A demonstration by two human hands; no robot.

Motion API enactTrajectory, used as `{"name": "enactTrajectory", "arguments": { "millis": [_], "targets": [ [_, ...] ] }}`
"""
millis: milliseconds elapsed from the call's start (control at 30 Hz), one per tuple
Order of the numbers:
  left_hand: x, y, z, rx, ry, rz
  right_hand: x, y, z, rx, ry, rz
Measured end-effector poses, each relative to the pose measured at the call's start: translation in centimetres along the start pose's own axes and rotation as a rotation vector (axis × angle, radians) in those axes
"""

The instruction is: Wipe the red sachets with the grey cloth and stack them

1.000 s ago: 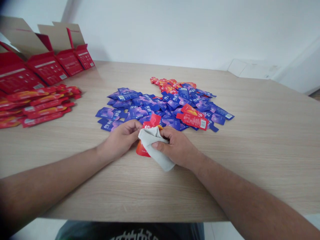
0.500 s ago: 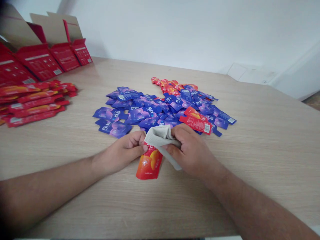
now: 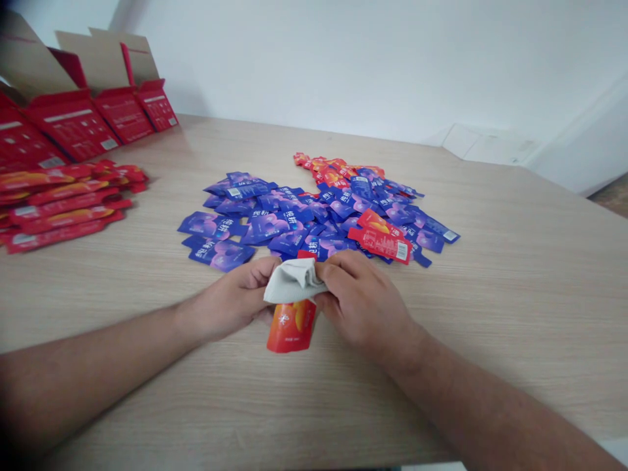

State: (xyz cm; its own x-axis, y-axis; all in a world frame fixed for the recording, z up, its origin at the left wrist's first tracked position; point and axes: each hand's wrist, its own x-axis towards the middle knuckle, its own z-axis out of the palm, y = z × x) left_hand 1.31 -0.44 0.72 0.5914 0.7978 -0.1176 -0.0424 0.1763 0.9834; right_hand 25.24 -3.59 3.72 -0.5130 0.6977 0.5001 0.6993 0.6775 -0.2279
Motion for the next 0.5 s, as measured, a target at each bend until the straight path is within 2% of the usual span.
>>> {"name": "enactTrajectory", "arguments": {
  "millis": [200,367,500],
  "targets": [
    [-0.04,-0.02,-0.13,0.019,0.032,0.075,-0.02,-0.76,0.23,0.097,-0.129,-0.255],
    [0.00,-0.24,-0.23,-0.025,0.023,0.027,0.16,0.12,0.15,0.032,-0.024,-0.063],
    [-0.03,-0.22,-0.27,0.014,0.045,0.063,0.00,-0.21,0.32,0.119,-0.131,-0.202]
  ]
}}
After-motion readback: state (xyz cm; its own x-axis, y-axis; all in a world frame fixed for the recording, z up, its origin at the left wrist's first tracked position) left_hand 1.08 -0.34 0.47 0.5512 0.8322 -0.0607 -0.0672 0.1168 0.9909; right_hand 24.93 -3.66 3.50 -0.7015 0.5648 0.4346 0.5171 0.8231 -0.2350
